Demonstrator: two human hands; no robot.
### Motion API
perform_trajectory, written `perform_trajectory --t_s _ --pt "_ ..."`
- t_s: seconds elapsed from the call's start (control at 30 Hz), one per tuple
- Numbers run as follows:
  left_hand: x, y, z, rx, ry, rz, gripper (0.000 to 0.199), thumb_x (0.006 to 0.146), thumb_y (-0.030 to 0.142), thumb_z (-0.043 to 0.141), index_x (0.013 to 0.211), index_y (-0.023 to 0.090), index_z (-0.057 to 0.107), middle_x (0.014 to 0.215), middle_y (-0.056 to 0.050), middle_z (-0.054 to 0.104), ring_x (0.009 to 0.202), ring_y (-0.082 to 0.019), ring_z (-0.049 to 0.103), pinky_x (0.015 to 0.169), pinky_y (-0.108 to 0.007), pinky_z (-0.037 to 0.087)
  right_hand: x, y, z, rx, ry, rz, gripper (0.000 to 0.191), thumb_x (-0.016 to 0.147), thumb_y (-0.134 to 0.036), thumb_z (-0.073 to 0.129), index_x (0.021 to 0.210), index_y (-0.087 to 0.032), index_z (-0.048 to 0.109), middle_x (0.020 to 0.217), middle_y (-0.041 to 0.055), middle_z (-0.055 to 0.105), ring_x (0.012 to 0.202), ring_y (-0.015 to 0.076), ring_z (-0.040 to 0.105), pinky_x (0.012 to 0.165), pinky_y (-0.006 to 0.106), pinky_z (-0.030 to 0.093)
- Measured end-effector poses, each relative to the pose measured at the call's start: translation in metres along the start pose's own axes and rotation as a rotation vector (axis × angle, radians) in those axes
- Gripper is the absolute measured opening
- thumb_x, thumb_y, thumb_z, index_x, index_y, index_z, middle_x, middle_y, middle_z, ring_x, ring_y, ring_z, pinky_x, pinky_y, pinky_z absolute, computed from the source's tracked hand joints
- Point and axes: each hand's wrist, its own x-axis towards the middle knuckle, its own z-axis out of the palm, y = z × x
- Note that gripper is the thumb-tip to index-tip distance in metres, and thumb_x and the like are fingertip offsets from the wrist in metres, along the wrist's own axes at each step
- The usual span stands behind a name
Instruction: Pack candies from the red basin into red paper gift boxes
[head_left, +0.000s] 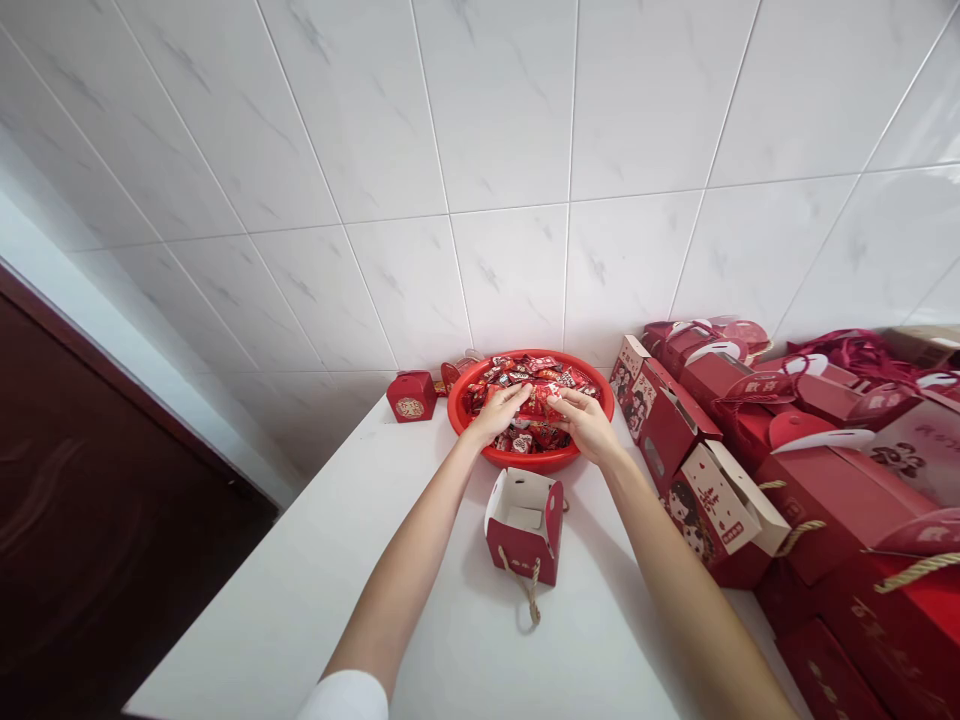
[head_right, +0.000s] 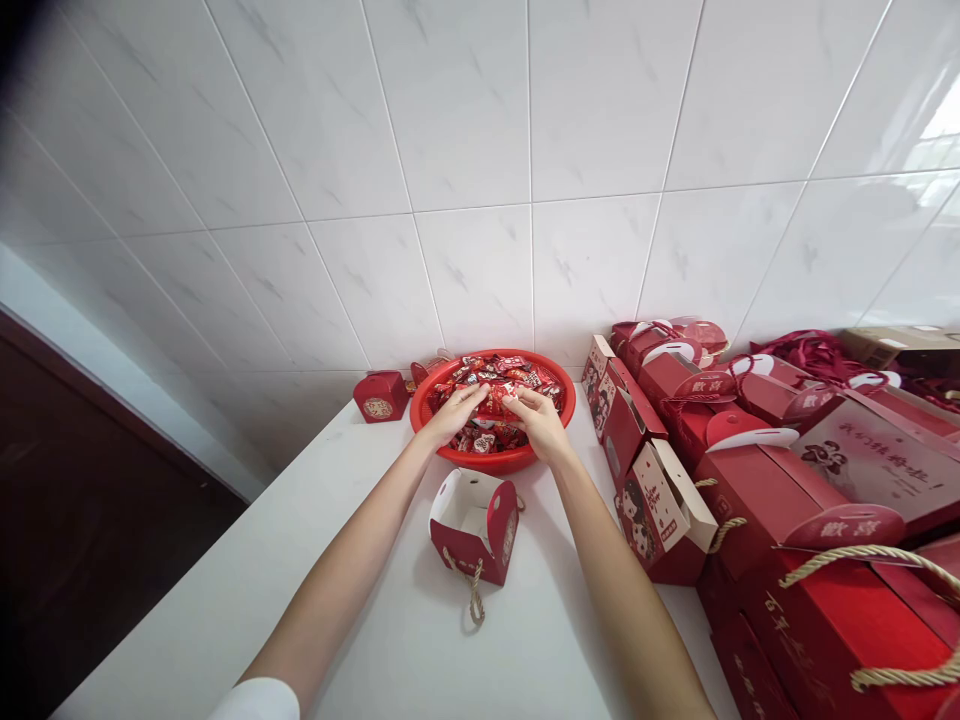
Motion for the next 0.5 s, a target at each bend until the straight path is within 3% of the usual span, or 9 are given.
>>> perform_trajectory --t_s 0.1,0.17,0.27,0.33,0.43,0.5 --pt "0.001 0.0 0.001 0.011 -0.067 -0.071 0.045 0.092 0.05 0.046 0.101 0.016 0.074 0.094 -0.008 0.076 0.102 -0.024 0.066 0.089 -0.034 0.051 0.003 0.001 -0.002 0.06 0.029 -0.018 0.032 0.054 -0.038 0.091 0.067 -0.02 0.068 0.073 -0.0008 0.069 0.073 0.0152 0.064 0.062 0.024 0.052" --pt "0.002 -0.003 0.001 0.052 -0.124 -0.115 0.045 0.091 0.045 0.041 0.093 0.015 0.075 0.086 -0.009 0.076 0.09 -0.024 0.069 0.082 -0.035 0.053 0.006 0.002 -0.005 0.145 0.082 -0.044 0.031 0.055 -0.037 0.091 0.069 -0.019 0.069 0.074 -0.0005 0.069 0.074 0.0161 0.065 0.066 0.027 0.054" --pt "0.006 -0.007 0.001 0.312 -0.199 -0.09 0.03 0.081 0.032 0.05 0.07 0.017 0.072 0.076 -0.006 0.074 0.08 -0.022 0.068 0.079 -0.032 0.052 0.011 0.002 -0.009 0.266 0.168 -0.07 0.028 0.058 -0.033 0.09 0.068 -0.021 0.067 0.075 -0.0015 0.069 0.078 0.017 0.066 0.074 0.033 0.056" --pt "0.007 -0.009 0.002 0.54 -0.322 -0.073 0.021 0.074 0.027 0.055 0.06 0.018 0.069 0.069 -0.003 0.071 0.074 -0.021 0.066 0.074 -0.03 0.05 0.013 0.003 -0.011 0.303 0.202 -0.079 0.026 0.06 -0.031 0.089 0.066 -0.021 0.065 0.075 -0.0025 0.069 0.079 0.0168 0.066 0.077 0.035 0.057" --pt "0.007 -0.008 0.003 0.735 -0.543 -0.053 0.018 0.072 0.028 0.06 0.06 0.019 0.07 0.064 -0.001 0.068 0.066 -0.02 0.063 0.068 -0.028 0.047 0.014 0.003 -0.011 0.324 0.225 -0.087 0.024 0.061 -0.03 0.088 0.067 -0.022 0.066 0.076 -0.0028 0.069 0.079 0.0165 0.065 0.078 0.035 0.058" --pt "0.007 -0.008 0.004 0.761 -0.616 -0.037 0.017 0.074 0.031 0.061 0.071 0.02 0.074 0.074 -0.002 0.072 0.072 -0.021 0.065 0.072 -0.028 0.047 0.014 0.003 -0.01 0.334 0.236 -0.081 0.023 0.061 -0.029 0.088 0.068 -0.022 0.067 0.076 -0.0025 0.069 0.08 0.0169 0.065 0.078 0.036 0.058"
